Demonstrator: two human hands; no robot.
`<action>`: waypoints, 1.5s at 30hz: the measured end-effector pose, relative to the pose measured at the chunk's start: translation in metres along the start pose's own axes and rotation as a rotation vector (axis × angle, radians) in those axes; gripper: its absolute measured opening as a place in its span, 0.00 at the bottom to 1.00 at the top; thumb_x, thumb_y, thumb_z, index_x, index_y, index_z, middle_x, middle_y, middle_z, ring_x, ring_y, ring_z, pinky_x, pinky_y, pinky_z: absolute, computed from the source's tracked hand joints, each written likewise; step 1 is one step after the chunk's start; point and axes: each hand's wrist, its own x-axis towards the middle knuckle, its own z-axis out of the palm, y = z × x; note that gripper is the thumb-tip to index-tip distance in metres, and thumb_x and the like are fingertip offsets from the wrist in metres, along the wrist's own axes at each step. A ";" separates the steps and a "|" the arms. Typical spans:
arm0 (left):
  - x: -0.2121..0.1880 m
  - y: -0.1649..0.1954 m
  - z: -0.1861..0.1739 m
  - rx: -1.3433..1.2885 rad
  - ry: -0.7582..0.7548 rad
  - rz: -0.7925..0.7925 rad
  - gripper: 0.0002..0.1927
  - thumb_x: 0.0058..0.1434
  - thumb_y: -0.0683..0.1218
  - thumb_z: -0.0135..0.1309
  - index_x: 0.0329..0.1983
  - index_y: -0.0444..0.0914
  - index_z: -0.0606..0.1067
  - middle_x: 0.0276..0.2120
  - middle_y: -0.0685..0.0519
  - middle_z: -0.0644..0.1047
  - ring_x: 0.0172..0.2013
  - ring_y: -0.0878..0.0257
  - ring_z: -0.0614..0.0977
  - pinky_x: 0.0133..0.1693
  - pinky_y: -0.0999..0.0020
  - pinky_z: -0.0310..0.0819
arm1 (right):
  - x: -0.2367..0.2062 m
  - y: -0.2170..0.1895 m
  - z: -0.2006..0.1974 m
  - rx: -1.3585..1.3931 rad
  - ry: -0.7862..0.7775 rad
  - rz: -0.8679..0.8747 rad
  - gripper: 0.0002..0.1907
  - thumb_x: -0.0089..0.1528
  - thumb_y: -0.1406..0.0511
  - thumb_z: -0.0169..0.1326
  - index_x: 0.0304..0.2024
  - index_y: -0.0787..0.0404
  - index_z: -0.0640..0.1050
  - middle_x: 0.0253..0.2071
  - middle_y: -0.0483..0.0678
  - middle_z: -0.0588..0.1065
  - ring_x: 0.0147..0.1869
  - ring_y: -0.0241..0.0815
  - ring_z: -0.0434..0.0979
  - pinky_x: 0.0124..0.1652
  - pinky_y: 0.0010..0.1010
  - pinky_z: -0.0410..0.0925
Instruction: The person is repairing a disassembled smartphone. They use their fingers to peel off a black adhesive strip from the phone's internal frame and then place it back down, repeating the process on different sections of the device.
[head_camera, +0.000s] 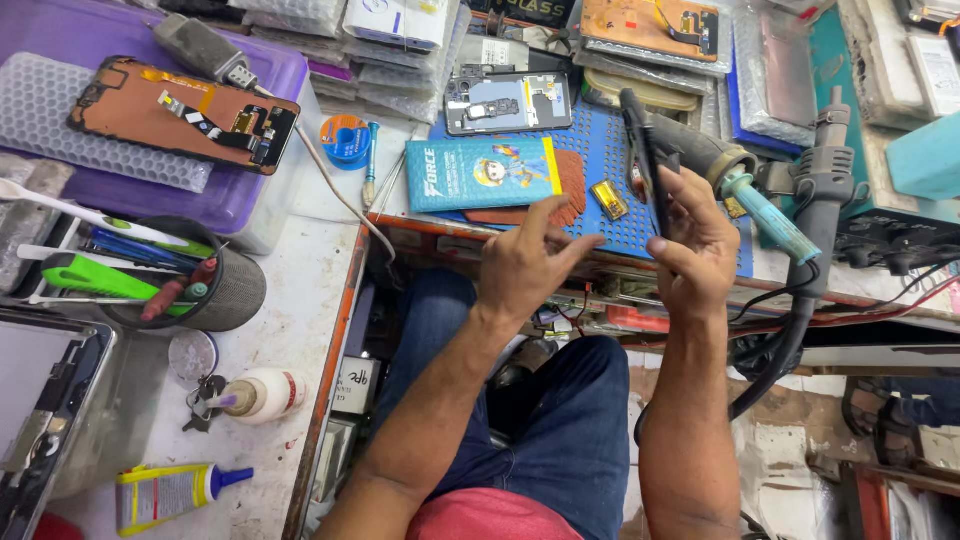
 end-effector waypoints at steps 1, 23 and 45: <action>-0.004 0.000 -0.009 -0.030 -0.017 0.007 0.25 0.55 0.52 0.72 0.50 0.39 0.75 0.25 0.55 0.83 0.26 0.62 0.86 0.30 0.67 0.81 | 0.006 -0.001 0.000 -0.154 -0.052 0.016 0.36 0.55 0.67 0.61 0.66 0.71 0.74 0.64 0.55 0.69 0.70 0.48 0.70 0.72 0.36 0.61; 0.016 -0.032 -0.058 0.557 -0.044 -0.153 0.57 0.52 0.66 0.69 0.73 0.32 0.54 0.61 0.45 0.76 0.75 0.49 0.53 0.62 0.17 0.22 | 0.087 0.032 0.024 -0.825 -0.712 0.088 0.45 0.47 0.64 0.68 0.69 0.58 0.71 0.67 0.56 0.67 0.72 0.56 0.67 0.66 0.41 0.63; 0.036 -0.071 -0.105 0.163 -0.199 0.175 0.24 0.59 0.43 0.67 0.57 0.36 0.74 0.60 0.45 0.77 0.66 0.49 0.75 0.74 0.45 0.52 | 0.067 0.038 0.096 -0.539 -0.298 0.156 0.09 0.69 0.72 0.56 0.50 0.63 0.82 0.46 0.46 0.81 0.48 0.32 0.80 0.47 0.24 0.72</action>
